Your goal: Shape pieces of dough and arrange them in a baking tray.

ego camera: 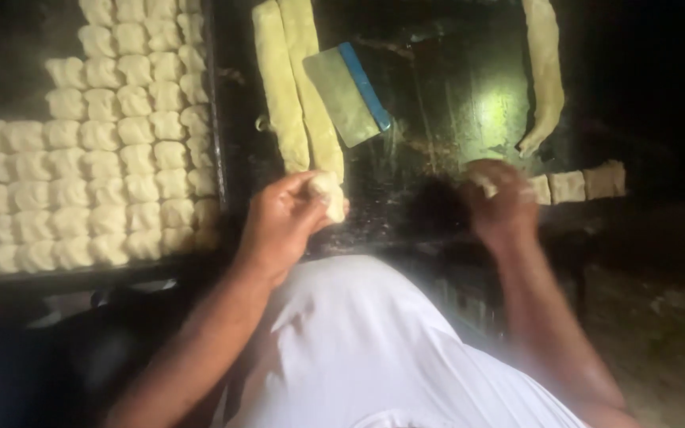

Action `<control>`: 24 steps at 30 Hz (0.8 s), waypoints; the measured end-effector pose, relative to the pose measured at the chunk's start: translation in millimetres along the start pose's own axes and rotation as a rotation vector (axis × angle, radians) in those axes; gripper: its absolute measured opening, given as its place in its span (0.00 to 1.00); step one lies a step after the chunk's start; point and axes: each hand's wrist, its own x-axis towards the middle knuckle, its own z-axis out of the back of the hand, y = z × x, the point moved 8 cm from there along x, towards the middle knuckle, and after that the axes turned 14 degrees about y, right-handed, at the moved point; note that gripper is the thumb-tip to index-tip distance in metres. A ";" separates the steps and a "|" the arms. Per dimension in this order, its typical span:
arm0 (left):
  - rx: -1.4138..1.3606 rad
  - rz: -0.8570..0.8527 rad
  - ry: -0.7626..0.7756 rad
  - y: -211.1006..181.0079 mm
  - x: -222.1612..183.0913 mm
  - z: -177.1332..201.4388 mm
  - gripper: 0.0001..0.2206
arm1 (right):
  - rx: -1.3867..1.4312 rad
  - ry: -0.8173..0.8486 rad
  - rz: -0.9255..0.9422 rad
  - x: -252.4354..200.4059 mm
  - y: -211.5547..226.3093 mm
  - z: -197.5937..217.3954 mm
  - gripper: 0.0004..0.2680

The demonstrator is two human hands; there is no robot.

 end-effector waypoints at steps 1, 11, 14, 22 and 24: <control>-0.001 0.002 -0.002 0.5 -0.6 3.5 0.14 | 0.000 0.003 0.000 2.8 -5.9 11.8 0.07; 0.057 0.072 0.035 5.2 6.6 2.1 0.15 | -0.156 0.122 -0.373 40.1 -49.4 39.5 0.06; 0.012 0.014 0.068 8.1 7.9 -1.3 0.14 | 0.385 0.450 -0.350 25.9 1.6 28.0 0.08; 0.057 0.037 0.068 3.9 8.0 -21.6 0.13 | 0.752 0.330 0.512 -21.6 174.0 8.9 0.09; -0.194 0.014 0.153 2.1 5.8 -30.7 0.11 | 0.261 0.069 0.674 -29.9 201.6 25.4 0.16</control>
